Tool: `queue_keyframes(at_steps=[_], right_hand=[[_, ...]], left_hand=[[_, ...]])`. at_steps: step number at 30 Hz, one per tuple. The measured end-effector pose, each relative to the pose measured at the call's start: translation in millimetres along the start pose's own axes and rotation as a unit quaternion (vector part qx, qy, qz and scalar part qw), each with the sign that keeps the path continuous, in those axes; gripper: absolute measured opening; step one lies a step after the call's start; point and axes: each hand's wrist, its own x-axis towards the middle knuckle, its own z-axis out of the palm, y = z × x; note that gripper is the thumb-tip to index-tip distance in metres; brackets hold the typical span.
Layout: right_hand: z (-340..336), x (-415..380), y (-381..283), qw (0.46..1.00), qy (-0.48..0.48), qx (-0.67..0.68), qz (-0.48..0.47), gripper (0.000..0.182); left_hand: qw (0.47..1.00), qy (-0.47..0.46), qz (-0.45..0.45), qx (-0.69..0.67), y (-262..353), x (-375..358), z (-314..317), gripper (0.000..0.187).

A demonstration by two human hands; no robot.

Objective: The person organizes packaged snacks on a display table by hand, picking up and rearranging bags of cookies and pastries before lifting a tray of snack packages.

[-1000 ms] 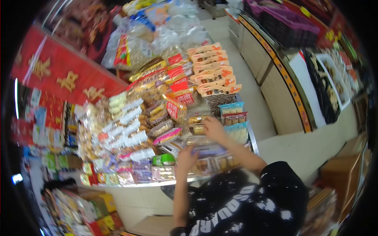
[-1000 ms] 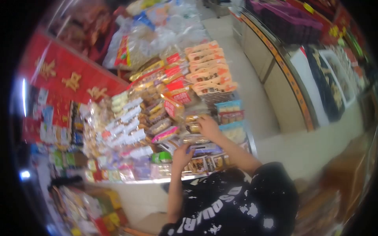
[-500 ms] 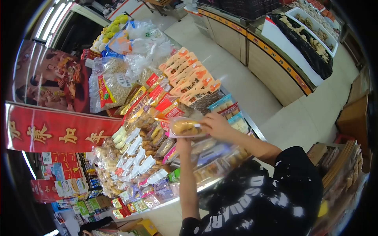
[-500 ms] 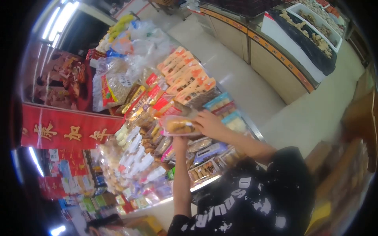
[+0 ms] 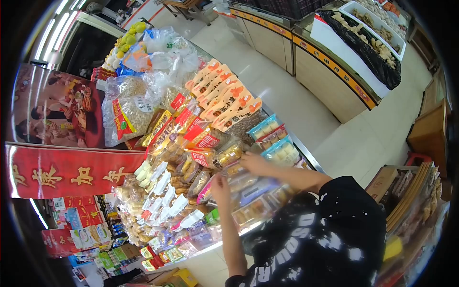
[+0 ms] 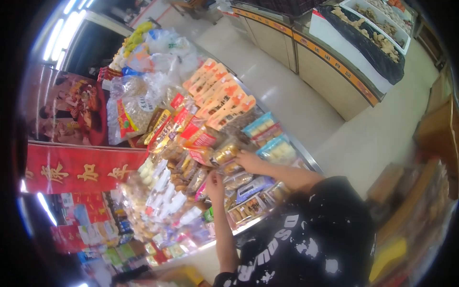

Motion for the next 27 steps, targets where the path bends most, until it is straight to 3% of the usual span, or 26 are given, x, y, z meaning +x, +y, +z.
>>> queue_keyframes(at_steps=[2,3,5,8,10,11,13,14,15,16,18,19,20,21,22,23,25,27], right_hand=[[-3.3,13.2,3.9,0.999,-0.028,0.035,0.026,0.03],[-8.1,15.8,-0.4,0.995,-0.049,0.067,0.052,0.031],[-33.8,8.3,-22.9,0.994,-0.007,0.089,0.057,0.029],[-48.8,-15.6,-34.9,0.991,-0.075,0.078,0.078,0.029],[-33.7,-34.7,-27.7,0.98,-0.176,0.076,0.057,0.027],[-26.9,-38.3,-24.9,0.98,-0.179,0.073,0.056,0.027],[-19.0,-43.9,-19.8,0.989,-0.102,0.058,0.09,0.027],[-30.2,-49.1,-24.4,0.988,-0.11,0.059,0.09,0.027],[-59.4,-49.0,-35.8,0.986,-0.02,0.111,0.124,0.025],[-83.1,-46.1,-42.6,0.972,0.072,0.161,0.155,0.024],[-105.6,-51.8,-35.9,0.969,0.091,0.173,0.152,0.023],[-115.8,-58.4,-32.9,0.965,0.11,0.185,0.149,0.022],[-128.2,-63.0,-33.9,0.965,0.107,0.185,0.149,0.022],[-141.6,-66.7,-36.1,0.958,0.104,0.212,0.161,0.023],[-151.3,-71.2,-39.1,0.95,0.102,0.239,0.173,0.025],[-158.2,-76.7,-41.9,0.95,0.102,0.239,0.173,0.025],[-169.5,-87.0,-43.8,0.961,0.096,0.209,0.154,0.026],[-169.2,-99.8,-43.8,0.964,0.077,0.211,0.145,0.026]], left_hand=[[0.985,-0.132,0.018,0.108,9.2,-34.1,2.1,0.038],[0.985,-0.13,0.011,0.109,8.5,-46.2,5.2,0.038],[0.95,-0.116,0.152,0.248,7.5,-63.2,12.5,0.041],[0.958,-0.131,0.098,0.237,6.4,-65.0,21.2,0.046],[0.961,-0.125,0.086,0.23,10.4,-62.4,23.2,0.047],[0.967,-0.075,0.091,0.225,15.0,-59.9,20.9,0.047],[0.972,-0.022,0.091,0.216,18.5,-48.2,18.1,0.048],[0.989,0.011,0.056,0.133,16.9,-42.5,13.7,0.052],[0.997,0.046,0.022,0.051,10.3,-40.6,8.8,0.056],[0.997,0.046,0.019,0.051,4.2,-38.0,3.8,0.056],[0.995,-0.011,-0.078,-0.068,-16.1,-36.8,3.0,0.051],[0.994,-0.011,-0.081,-0.069,-10.4,-41.6,1.7,0.051],[0.992,-0.095,0.036,0.081,0.1,-46.9,-0.1,0.047],[0.946,-0.175,0.153,0.227,4.6,-52.1,1.0,0.043],[0.929,-0.155,0.217,0.256,-1.8,-57.9,8.6,0.039],[0.929,-0.156,0.217,0.257,-14.5,-56.7,16.2,0.039],[0.933,-0.246,0.136,0.225,-35.9,-46.2,35.9,0.037],[0.949,-0.196,0.124,0.212,-46.9,-31.9,44.4,0.033]])
